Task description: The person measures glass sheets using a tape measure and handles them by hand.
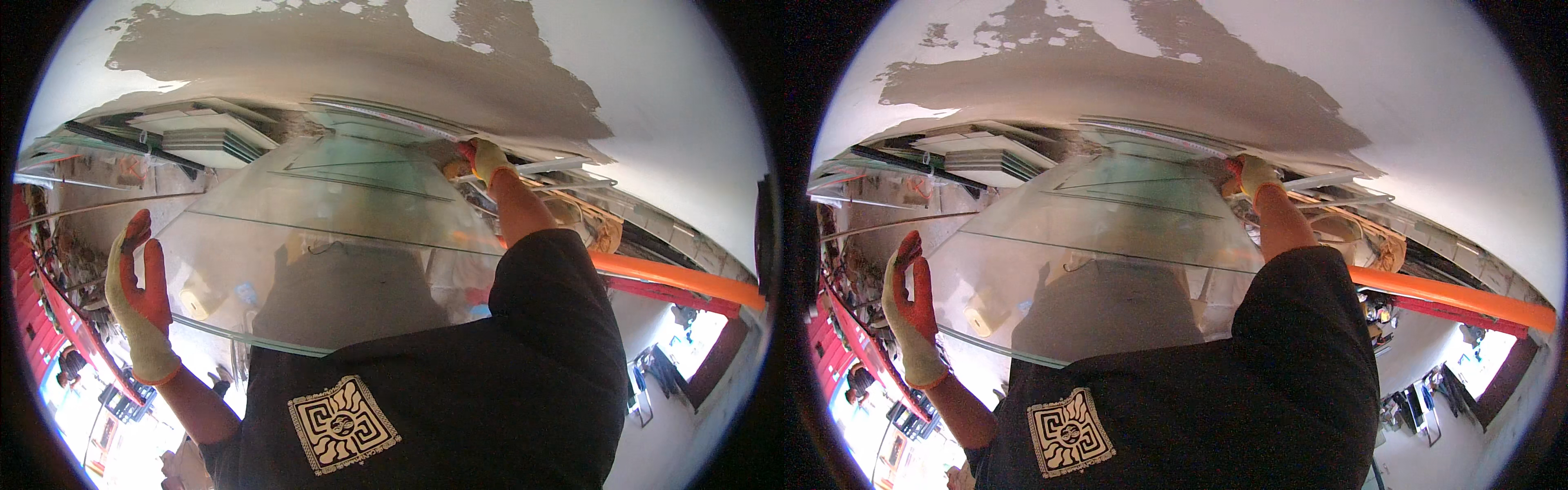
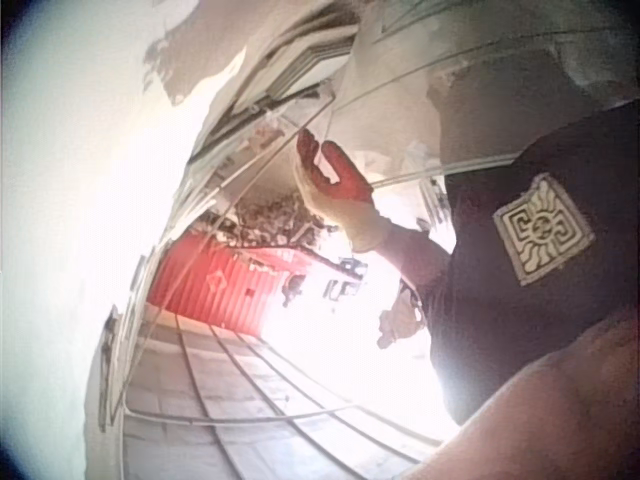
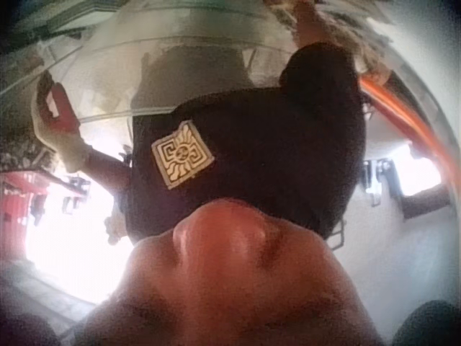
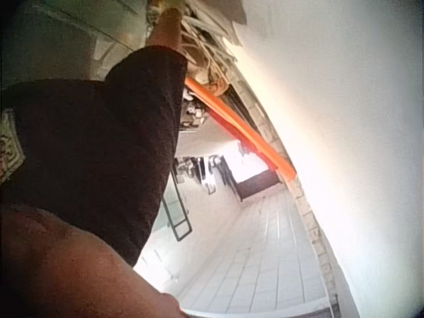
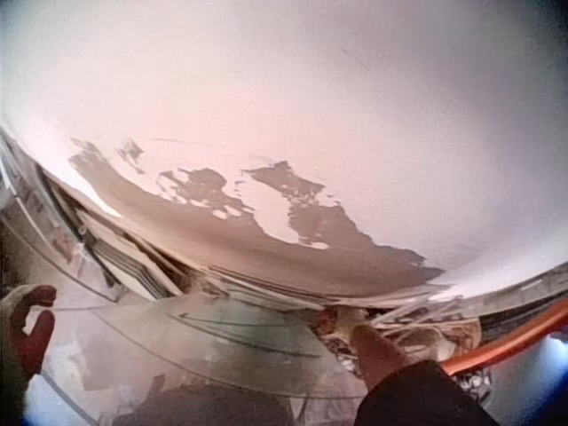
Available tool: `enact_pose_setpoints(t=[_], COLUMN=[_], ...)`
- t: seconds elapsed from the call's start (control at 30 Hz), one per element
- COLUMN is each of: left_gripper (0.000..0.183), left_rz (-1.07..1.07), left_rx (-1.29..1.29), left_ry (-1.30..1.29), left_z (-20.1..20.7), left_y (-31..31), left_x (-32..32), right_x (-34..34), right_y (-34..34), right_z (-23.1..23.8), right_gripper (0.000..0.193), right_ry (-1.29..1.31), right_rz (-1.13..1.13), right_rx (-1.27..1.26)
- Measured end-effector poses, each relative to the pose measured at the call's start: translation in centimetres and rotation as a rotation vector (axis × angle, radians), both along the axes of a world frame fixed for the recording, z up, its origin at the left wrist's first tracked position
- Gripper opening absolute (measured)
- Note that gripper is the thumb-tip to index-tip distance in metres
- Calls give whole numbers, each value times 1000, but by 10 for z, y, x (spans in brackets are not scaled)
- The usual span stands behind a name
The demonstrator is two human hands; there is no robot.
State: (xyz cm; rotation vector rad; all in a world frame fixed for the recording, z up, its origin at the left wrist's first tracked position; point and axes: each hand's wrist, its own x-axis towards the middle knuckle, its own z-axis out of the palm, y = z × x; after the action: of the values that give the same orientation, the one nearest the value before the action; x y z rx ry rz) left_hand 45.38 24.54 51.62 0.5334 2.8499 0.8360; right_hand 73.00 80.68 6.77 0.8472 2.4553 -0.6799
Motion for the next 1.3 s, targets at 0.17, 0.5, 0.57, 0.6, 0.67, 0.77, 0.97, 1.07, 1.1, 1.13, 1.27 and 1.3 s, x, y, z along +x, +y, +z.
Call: enact_pose_setpoints(t=[0.17,0.5,0.57,0.6,0.67,0.77,0.97,1.07,1.1,1.13,1.27,1.3], left_gripper=[36,36,36,36,36,36,36,35,35,34,36,36], left_rz=[12,-2,11,7,-7,-5,6,-1,-4,-7,-29,-28], left_rx=[-50,-52,-57,-57,-56,-55,-6,-14,-33,-52,-85,-85], left_ry=[-17,-19,-25,-23,-20,-23,-31,-25,-27,-29,-16,-12], left_z=[1,0,2,1,-1,1,-3,-1,0,1,-1,-1], left_y=[-5,-8,-4,-5,-7,-8,-11,-5,-5,-5,-13,-13], left_x=[1,1,3,3,0,1,1,0,-1,-2,-5,-4], right_x=[2,1,2,3,11,9,-5,10,9,8,8,4], right_y=[20,24,25,26,31,31,17,11,6,1,-15,-19], right_z=[-16,-9,-7,-8,-16,-24,28,36,44,48,49,57], right_gripper=[56,56,56,56,56,56,51,52,51,50,40,38], right_ry=[66,-64,-81,-82,-69,-87,-96,-24,-41,-58,205,223], right_rz=[-19,-135,-142,-142,-131,-105,99,214,235,256,358,386], right_rx=[103,21,1,3,39,76,62,103,113,124,229,247])
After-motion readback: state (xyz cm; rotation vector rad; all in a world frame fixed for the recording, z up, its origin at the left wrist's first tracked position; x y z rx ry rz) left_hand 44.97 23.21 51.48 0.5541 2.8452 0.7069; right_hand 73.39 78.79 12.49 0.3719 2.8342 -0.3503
